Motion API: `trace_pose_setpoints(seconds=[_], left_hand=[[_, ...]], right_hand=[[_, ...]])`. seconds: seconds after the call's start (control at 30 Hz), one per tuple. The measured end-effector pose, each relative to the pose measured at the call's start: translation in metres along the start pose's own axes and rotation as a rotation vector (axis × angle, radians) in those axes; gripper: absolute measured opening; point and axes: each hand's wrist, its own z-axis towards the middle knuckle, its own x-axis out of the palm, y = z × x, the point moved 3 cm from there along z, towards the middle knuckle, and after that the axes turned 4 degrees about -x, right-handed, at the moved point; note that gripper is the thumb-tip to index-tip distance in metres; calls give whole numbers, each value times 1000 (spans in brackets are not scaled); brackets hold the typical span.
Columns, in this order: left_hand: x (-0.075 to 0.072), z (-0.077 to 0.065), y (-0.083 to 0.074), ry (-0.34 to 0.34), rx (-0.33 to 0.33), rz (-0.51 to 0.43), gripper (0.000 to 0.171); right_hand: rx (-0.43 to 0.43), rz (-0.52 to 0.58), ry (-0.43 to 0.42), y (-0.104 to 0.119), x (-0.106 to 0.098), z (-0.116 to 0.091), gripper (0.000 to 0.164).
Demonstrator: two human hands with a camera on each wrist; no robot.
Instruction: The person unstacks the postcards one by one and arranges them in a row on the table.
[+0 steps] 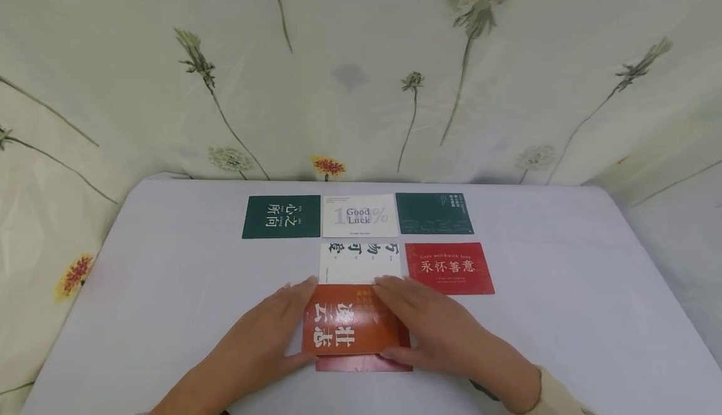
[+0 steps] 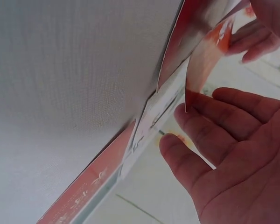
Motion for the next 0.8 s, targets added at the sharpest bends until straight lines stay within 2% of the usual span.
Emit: trace_pose_setpoints(seconds=[0.2, 0.53, 0.8], left_hand=[[-1, 2, 8, 11, -27, -4, 112], [-6, 2, 25, 3, -27, -3, 112], [-14, 1, 39, -48, -1, 24, 114]], right_hand=[[-5, 11, 20, 0, -2, 10, 104], [-30, 8, 22, 5, -5, 31, 103], [-44, -4, 15, 11, -6, 48, 104]])
